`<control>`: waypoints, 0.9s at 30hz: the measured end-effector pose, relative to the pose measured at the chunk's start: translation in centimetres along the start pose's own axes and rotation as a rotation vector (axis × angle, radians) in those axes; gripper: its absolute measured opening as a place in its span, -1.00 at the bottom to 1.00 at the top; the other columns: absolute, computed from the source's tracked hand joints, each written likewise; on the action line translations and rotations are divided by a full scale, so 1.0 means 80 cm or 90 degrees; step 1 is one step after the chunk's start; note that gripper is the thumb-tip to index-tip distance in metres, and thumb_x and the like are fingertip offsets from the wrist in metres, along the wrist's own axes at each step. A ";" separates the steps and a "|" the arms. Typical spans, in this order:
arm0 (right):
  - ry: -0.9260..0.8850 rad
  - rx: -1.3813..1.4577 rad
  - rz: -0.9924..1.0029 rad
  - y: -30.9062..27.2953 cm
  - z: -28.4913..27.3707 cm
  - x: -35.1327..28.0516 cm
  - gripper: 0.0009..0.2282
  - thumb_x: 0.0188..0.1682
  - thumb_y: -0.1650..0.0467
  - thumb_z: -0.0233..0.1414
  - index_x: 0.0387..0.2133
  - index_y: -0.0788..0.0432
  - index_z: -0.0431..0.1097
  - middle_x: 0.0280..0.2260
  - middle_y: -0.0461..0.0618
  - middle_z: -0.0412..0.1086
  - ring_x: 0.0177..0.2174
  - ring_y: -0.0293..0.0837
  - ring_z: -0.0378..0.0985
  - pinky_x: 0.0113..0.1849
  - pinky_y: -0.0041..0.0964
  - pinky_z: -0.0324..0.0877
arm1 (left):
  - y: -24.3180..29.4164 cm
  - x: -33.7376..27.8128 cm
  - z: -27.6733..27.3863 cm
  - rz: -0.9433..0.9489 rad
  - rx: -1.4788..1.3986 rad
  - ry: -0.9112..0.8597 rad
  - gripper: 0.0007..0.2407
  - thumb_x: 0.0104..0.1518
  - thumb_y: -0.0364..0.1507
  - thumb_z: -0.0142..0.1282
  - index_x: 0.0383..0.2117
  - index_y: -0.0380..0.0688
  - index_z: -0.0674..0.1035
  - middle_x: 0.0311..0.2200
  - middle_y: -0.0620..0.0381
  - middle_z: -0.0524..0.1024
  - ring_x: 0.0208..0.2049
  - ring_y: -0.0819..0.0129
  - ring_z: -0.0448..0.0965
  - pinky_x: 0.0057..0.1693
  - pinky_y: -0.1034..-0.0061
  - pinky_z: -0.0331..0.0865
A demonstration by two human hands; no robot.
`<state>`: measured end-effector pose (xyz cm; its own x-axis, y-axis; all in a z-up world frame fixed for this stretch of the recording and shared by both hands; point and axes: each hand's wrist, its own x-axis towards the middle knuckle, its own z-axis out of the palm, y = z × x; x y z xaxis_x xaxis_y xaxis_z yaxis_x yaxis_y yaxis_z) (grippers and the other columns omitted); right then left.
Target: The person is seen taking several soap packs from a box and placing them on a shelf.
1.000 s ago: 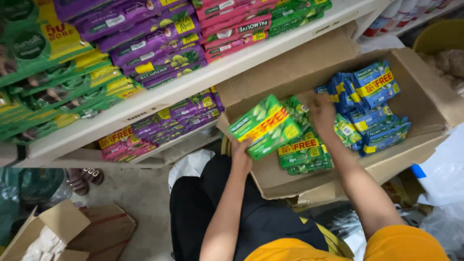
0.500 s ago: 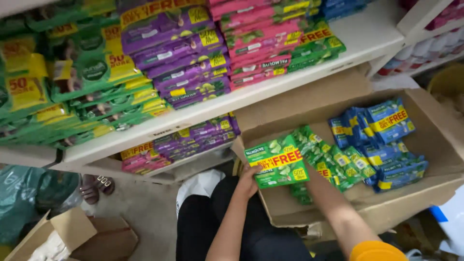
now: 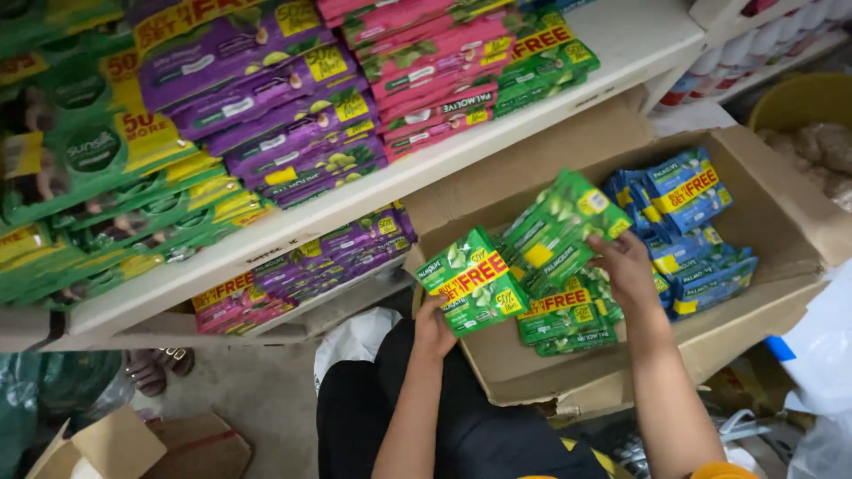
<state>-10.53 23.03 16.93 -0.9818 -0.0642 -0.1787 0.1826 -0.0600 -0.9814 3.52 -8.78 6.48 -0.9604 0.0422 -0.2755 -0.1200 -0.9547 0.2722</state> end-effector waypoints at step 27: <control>-0.036 0.378 -0.284 -0.210 0.122 0.151 -0.41 0.20 0.56 0.10 0.39 -0.04 -0.07 0.05 0.10 0.39 -0.19 0.02 0.56 -0.09 0.04 0.61 | 0.002 -0.001 0.024 0.044 0.046 -0.063 -0.45 -0.15 -0.69 -0.05 0.13 -0.24 0.42 0.04 -0.06 0.53 0.08 0.05 0.55 0.23 0.10 0.43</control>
<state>-24.96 13.57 31.96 -0.9680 0.0426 0.2473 -0.2197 -0.6199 -0.7533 3.07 -8.39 8.34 -0.9867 0.0090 -0.1621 -0.0667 -0.9328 0.3541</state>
